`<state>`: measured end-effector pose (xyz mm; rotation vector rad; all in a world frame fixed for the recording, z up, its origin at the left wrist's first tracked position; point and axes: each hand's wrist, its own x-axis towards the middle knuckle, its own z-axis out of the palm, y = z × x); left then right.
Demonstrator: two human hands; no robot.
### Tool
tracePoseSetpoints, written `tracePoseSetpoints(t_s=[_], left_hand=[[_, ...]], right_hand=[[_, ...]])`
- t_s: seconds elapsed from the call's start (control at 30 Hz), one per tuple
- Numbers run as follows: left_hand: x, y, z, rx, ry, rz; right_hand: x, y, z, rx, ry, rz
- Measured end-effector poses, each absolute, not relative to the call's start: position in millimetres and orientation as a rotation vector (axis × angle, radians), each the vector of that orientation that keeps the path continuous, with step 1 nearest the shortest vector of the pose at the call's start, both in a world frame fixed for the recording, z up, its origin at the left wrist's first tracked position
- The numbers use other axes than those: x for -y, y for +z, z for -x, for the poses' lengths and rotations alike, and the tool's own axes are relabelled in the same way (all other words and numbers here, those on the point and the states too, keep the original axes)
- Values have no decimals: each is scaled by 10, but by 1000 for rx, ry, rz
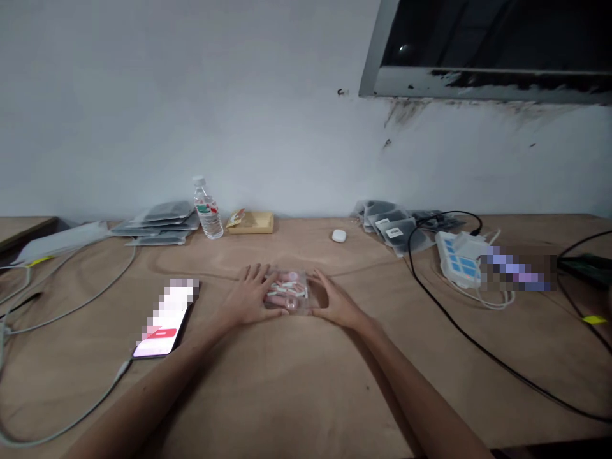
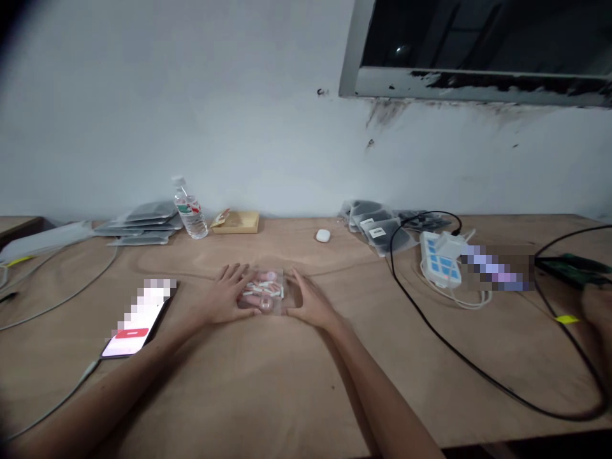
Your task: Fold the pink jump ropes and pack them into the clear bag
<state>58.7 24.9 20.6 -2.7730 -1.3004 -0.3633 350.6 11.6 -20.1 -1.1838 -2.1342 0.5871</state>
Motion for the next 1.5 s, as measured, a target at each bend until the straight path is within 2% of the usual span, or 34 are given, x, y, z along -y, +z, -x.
tracePoseSetpoints(t_s=[0.23, 0.53, 1.1, 1.5], left_hand=[[-266, 169, -583, 1295, -385, 2790], [-283, 242, -437, 1368, -506, 2781], [-232, 273, -500, 1341, -384, 2763], [-242, 143, -524, 1441, -433, 2720]], right_hand=[[-105, -157, -3512, 2254, 448, 1095], [-138, -230, -3475, 1958, 519, 1284], [-8, -111, -3358, 2125, 588, 1032], [-3, -199, -3263, 2359, 332, 1092]])
